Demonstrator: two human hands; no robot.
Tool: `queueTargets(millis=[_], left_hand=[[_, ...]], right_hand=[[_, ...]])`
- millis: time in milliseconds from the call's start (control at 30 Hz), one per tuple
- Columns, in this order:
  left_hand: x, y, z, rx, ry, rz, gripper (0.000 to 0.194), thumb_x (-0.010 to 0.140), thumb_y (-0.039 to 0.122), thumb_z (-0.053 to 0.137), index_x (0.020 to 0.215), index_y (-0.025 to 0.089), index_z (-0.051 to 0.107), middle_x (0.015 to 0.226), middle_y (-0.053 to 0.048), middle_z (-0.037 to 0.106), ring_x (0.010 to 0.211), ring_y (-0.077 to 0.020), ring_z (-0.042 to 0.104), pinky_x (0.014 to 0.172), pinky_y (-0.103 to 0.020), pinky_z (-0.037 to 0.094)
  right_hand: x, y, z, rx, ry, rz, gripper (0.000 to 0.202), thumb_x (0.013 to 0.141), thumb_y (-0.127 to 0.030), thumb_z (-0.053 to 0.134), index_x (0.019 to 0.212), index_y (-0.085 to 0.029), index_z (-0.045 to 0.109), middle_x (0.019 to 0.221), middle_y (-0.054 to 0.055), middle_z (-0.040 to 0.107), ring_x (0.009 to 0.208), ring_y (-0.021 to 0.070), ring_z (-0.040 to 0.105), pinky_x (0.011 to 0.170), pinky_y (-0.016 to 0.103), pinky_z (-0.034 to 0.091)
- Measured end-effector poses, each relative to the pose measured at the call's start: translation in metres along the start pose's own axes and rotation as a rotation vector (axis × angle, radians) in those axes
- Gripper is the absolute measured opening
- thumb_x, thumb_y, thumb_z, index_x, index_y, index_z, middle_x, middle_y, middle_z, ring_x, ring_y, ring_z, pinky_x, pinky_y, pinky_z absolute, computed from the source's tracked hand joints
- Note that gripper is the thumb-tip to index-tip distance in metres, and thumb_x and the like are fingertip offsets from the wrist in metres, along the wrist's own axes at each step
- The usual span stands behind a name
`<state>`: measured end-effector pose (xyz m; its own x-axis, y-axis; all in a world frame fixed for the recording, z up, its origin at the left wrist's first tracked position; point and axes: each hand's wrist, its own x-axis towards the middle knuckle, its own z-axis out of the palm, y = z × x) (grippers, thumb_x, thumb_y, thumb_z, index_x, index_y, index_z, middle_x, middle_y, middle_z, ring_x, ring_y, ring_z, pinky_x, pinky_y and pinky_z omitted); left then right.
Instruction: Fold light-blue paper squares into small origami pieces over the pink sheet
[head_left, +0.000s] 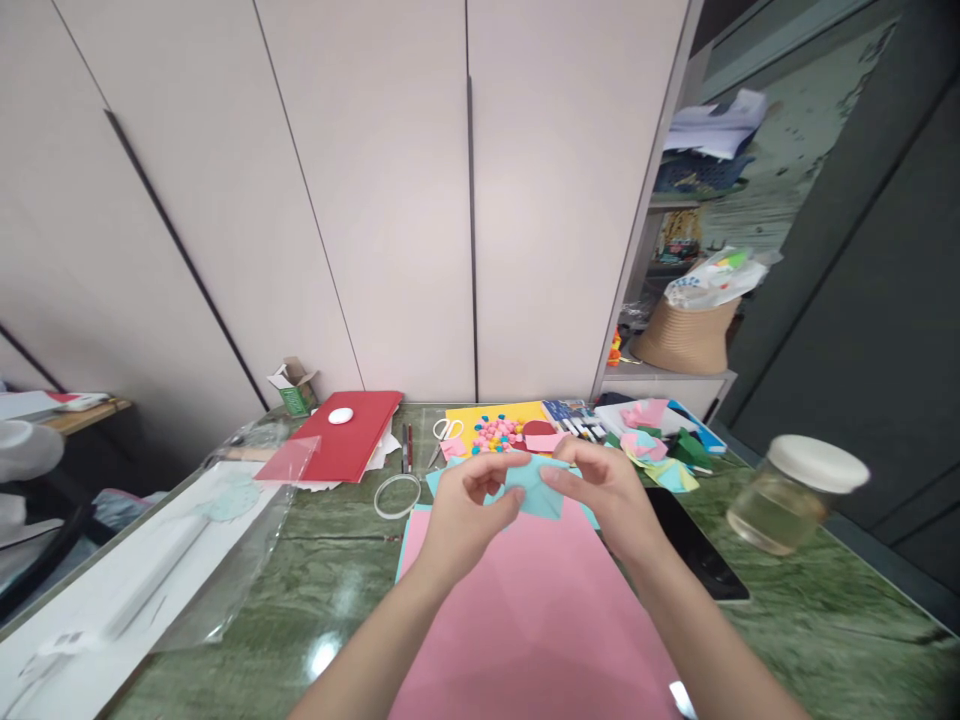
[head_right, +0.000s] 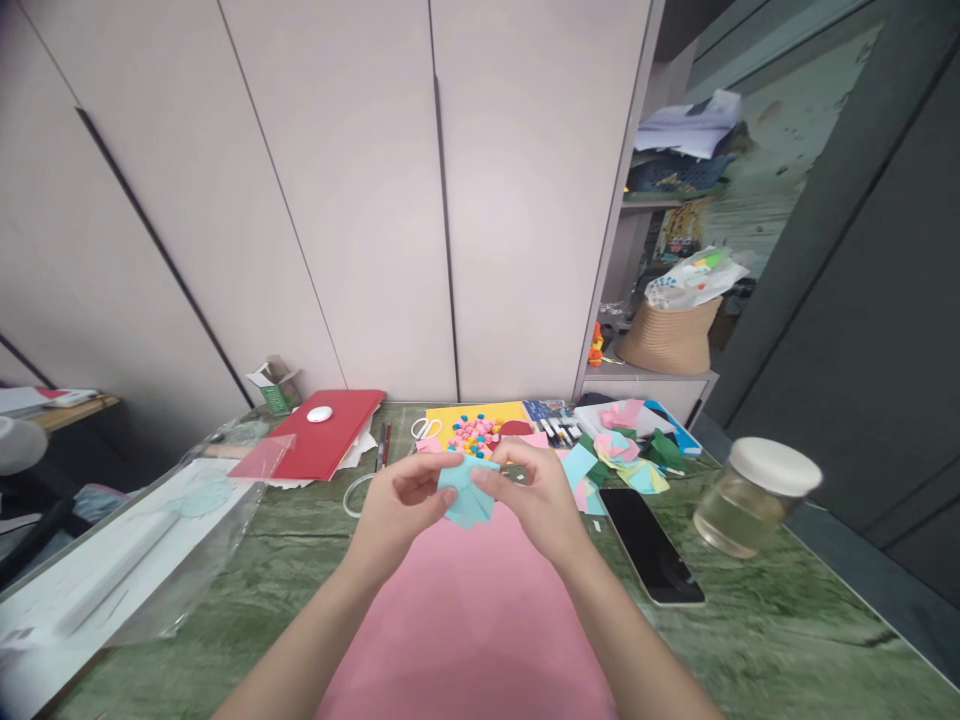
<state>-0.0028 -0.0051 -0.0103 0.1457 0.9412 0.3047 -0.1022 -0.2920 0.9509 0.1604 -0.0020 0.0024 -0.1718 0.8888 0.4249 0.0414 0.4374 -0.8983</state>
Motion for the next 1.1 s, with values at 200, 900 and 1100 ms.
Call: queueTargets(millis=[200,900,1100], left_hand=[[0.0,0.004,-0.001,-0.053,0.001,-0.051,0.025,0.063,0.013,0.065,0.088,0.018,0.069,0.079,-0.006,0.064,0.076,-0.019,0.058,0.064,-0.03,0.048],[0.001,0.009,-0.005,-0.341,-0.123,-0.021,0.028,0.075,0.031,0.056,0.1,0.016,0.058,0.094,-0.008,0.061,0.081,-0.0163,0.057,0.068,-0.026,0.045],[0.003,0.004,0.001,-0.188,-0.059,-0.125,0.03,0.062,0.021,0.073,0.088,0.017,0.057,0.076,-0.003,0.064,0.069,-0.0153,0.06,0.063,-0.027,0.047]], right_hand=[[-0.001,-0.003,-0.003,-0.005,0.002,0.002,0.024,0.078,-0.03,0.059,0.058,-0.018,0.054,0.06,-0.002,0.046,0.06,0.0125,0.042,0.056,0.026,0.031],[0.0,-0.002,-0.014,-0.101,0.173,-0.109,0.025,0.079,-0.027,0.059,0.055,-0.019,0.054,0.057,-0.002,0.046,0.06,0.0135,0.041,0.06,0.028,0.032],[-0.002,-0.007,-0.004,-0.25,0.136,-0.136,0.027,0.079,-0.026,0.058,0.053,-0.019,0.053,0.057,-0.001,0.05,0.063,0.0146,0.044,0.066,0.03,0.034]])
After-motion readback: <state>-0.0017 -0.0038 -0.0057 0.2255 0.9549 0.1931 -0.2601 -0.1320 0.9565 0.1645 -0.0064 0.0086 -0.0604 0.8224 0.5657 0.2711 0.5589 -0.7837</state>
